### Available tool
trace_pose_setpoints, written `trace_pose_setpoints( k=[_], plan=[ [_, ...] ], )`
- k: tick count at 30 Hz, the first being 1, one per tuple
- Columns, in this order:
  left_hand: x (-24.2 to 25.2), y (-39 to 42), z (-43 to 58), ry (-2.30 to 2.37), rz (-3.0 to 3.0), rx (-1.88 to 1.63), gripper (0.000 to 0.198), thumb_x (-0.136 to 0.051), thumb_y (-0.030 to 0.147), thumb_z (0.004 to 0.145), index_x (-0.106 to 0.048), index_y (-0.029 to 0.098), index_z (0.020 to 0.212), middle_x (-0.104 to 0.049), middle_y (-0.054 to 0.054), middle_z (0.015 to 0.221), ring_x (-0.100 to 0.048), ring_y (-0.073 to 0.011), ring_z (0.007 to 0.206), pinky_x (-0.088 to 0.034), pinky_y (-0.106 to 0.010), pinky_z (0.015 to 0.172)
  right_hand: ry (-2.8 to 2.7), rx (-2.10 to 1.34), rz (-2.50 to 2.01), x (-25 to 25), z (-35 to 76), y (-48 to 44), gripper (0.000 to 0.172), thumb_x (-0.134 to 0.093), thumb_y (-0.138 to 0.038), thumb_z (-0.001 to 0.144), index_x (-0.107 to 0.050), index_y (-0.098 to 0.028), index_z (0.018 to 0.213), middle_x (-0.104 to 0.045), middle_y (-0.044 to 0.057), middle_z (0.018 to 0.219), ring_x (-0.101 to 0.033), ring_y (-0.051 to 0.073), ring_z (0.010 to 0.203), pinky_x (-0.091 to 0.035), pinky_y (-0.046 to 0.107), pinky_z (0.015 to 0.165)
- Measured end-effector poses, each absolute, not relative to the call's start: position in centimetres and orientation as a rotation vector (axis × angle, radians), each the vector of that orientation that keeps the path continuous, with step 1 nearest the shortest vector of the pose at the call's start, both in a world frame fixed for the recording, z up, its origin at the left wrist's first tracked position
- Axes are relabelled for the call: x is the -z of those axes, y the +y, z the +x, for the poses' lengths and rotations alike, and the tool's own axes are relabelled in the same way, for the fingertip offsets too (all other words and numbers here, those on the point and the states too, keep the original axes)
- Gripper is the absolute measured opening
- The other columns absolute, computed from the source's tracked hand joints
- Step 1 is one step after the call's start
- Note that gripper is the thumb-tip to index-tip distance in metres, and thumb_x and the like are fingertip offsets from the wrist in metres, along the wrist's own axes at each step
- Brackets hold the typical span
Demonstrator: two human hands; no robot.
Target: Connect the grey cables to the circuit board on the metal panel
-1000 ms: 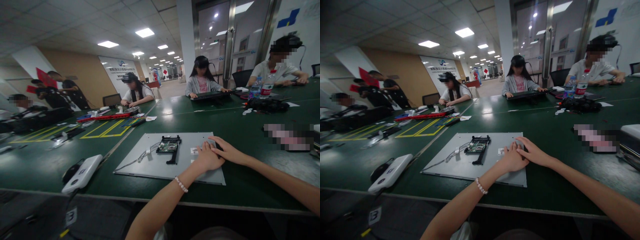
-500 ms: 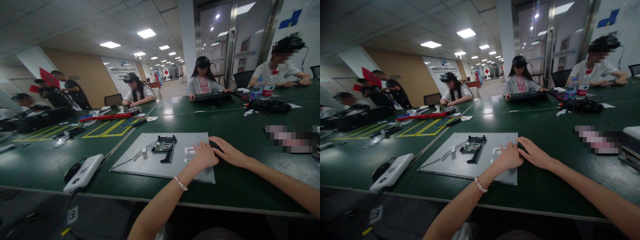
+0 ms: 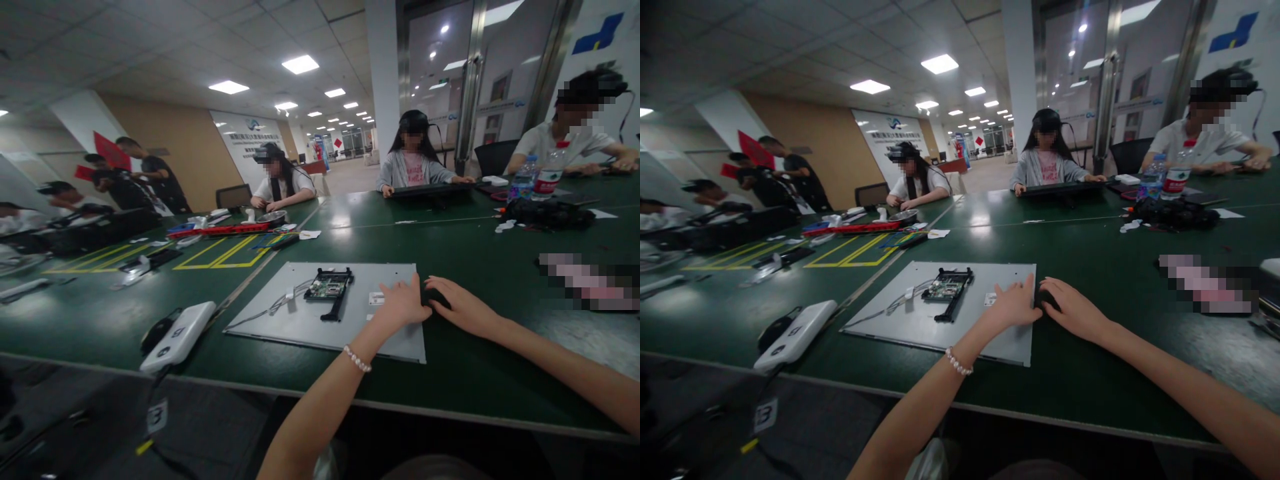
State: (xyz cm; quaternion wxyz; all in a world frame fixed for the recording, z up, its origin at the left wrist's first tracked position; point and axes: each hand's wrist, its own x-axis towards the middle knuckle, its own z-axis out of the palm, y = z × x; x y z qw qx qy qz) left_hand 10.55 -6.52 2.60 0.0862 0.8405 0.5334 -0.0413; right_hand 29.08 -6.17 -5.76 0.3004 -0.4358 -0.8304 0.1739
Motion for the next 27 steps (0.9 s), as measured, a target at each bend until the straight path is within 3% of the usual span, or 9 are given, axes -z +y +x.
trace_pose_setpoints(
  k=[2,6,10,13,16,19,23,27],
  plan=[
    [-2.7,-6.3,10.3,1.611,2.482,0.067,0.076,-0.044,0.043,0.084,-0.021,0.013,0.150,-0.060,-0.022,0.128,-0.051,-0.0372,0.124,-0.019,-0.073,0.104,-2.207,-0.434,-1.125,5.3,28.9,-6.4,0.027,-0.052,-0.039,0.092,-0.063,-0.028,0.114,-0.054,0.007,0.136,-0.046,0.032,0.131,-0.035,0.058,0.112],
    [-2.4,-5.7,9.7,1.820,2.533,-0.093,0.056,-0.041,0.034,0.088,-0.043,0.014,0.141,-0.064,-0.020,0.123,-0.049,-0.0370,0.126,-0.017,-0.072,0.106,-2.234,-0.419,-1.101,4.7,28.4,-7.0,0.028,-0.050,-0.038,0.093,-0.064,-0.030,0.116,-0.055,0.006,0.135,-0.050,0.031,0.126,-0.039,0.058,0.109],
    [-1.7,-4.8,8.6,2.164,2.561,-0.171,0.055,-0.041,0.021,0.087,-0.047,0.009,0.140,-0.042,-0.025,0.147,-0.028,-0.0413,0.141,-0.010,-0.073,0.108,-2.318,-0.485,-0.993,4.0,27.7,-8.2,0.037,-0.051,-0.041,0.094,-0.058,-0.035,0.130,-0.048,0.001,0.145,-0.042,0.029,0.135,-0.035,0.055,0.113],
    [-1.6,-4.0,7.5,2.314,2.424,-0.173,0.058,-0.040,0.017,0.085,-0.046,0.009,0.143,-0.034,-0.025,0.152,-0.022,-0.0446,0.143,-0.014,-0.076,0.105,-2.429,-0.594,-0.874,3.1,27.0,-9.4,0.047,-0.051,-0.043,0.095,-0.048,-0.038,0.141,-0.035,-0.002,0.156,-0.029,0.028,0.144,-0.027,0.052,0.118],
    [-2.1,-3.2,6.1,2.429,2.300,-0.179,0.059,-0.039,0.018,0.086,-0.044,0.012,0.144,-0.034,-0.025,0.152,-0.026,-0.0479,0.140,-0.020,-0.079,0.099,-2.555,-0.690,-0.781,2.6,26.4,-10.3,0.052,-0.051,-0.046,0.096,-0.040,-0.040,0.147,-0.026,-0.003,0.160,-0.023,0.028,0.146,-0.020,0.052,0.120],
    [-2.7,-2.7,4.2,2.572,2.155,-0.021,0.055,-0.040,0.021,0.088,-0.048,0.011,0.141,-0.037,-0.028,0.149,-0.035,-0.0504,0.133,-0.025,-0.080,0.095,-2.635,-0.694,-0.759,2.4,26.0,-10.5,0.053,-0.050,-0.049,0.096,-0.039,-0.041,0.147,-0.028,-0.004,0.159,-0.024,0.028,0.146,-0.017,0.053,0.120],
    [-2.5,-3.5,1.4,2.686,2.044,0.188,0.050,-0.040,0.025,0.091,-0.051,0.009,0.138,-0.039,-0.027,0.147,-0.041,-0.0467,0.130,-0.033,-0.072,0.096,-2.629,-0.674,-0.784,2.7,26.0,-10.3,0.055,-0.049,-0.050,0.096,-0.037,-0.040,0.148,-0.030,-0.003,0.158,-0.025,0.027,0.146,-0.017,0.052,0.120],
    [-1.4,-5.3,-0.8,2.624,2.146,0.167,0.049,-0.039,0.036,0.093,-0.054,0.012,0.133,-0.046,-0.024,0.142,-0.042,-0.0418,0.129,-0.040,-0.064,0.094,-2.626,-0.675,-0.807,2.9,26.1,-10.2,0.054,-0.049,-0.052,0.095,-0.038,-0.040,0.148,-0.030,-0.004,0.158,-0.026,0.028,0.145,-0.018,0.051,0.120]
  ],
)
